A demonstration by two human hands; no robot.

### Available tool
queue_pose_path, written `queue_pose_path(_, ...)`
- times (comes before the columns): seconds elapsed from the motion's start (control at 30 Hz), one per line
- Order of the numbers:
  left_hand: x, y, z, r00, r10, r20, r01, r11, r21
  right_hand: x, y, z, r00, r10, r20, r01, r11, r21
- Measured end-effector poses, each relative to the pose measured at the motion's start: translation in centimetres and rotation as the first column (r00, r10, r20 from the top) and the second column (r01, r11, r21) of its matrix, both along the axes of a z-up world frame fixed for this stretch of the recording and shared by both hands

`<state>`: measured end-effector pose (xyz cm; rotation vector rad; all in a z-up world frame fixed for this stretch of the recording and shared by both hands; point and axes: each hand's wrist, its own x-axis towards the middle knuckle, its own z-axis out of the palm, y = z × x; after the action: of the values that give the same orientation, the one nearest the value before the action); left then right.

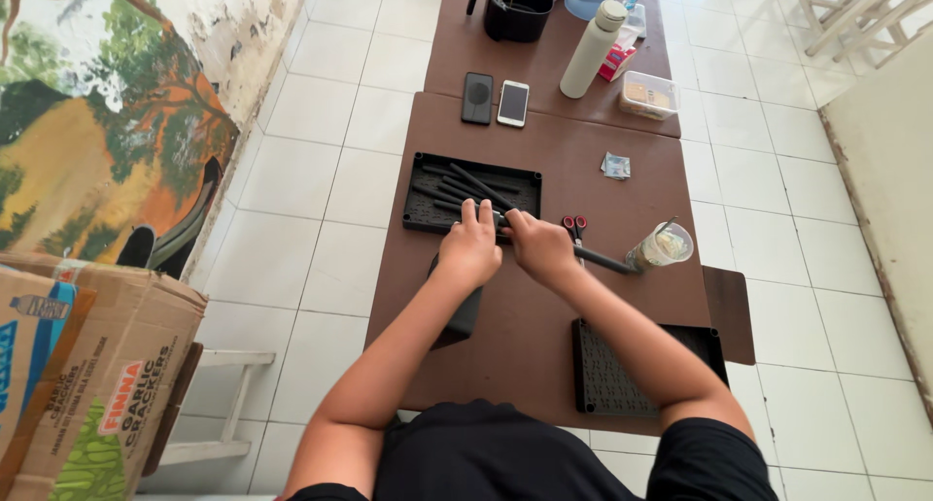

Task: The person disassembles a plastic shelf unit by detaching the tiers and support poles by hand, stacking the plastic trays, and placing the detached poles inside a tray.

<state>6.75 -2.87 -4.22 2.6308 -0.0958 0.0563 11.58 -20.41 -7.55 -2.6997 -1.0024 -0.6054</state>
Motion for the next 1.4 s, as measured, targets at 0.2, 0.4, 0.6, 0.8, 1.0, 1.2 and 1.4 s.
queue_pose_path(0.2,-1.4,0.7,1.1,0.988,-0.142,-0.061,0.142,0.990,-0.003,3.5,-2.3,3.1,0.489,0.044,-0.871,-0.064,0.998,0.014)
queue_pose_path(0.4,-1.2,0.4,1.8,0.993,-0.081,-0.086,0.083,0.997,0.010,2.6,-2.1,6.9,0.386,0.020,-0.922,-0.013,1.000,0.016)
queue_pose_path(0.6,-0.4,0.9,0.8,0.998,-0.014,-0.060,0.014,1.000,0.007,-3.2,0.3,5.5,0.979,0.057,0.195,-0.052,0.998,-0.029)
queue_pose_path(0.8,-0.7,1.0,0.8,0.998,-0.038,-0.045,0.038,0.999,-0.007,-2.6,0.5,1.9,1.000,-0.024,0.008,0.023,0.992,0.124)
queue_pose_path(1.0,-1.6,1.8,1.2,0.990,-0.132,-0.054,0.129,0.990,-0.051,2.7,-2.0,3.3,0.402,0.066,-0.913,0.071,0.992,0.103)
queue_pose_path(1.2,-1.2,1.7,1.7,0.996,-0.064,-0.066,0.062,0.998,-0.025,2.5,-0.5,7.9,0.266,0.047,-0.963,0.079,0.994,0.070)
queue_pose_path(1.4,-0.8,3.3,2.0,0.989,0.048,-0.138,-0.055,0.997,-0.052,-3.2,2.3,7.1,0.980,0.128,0.154,-0.139,0.988,0.063)
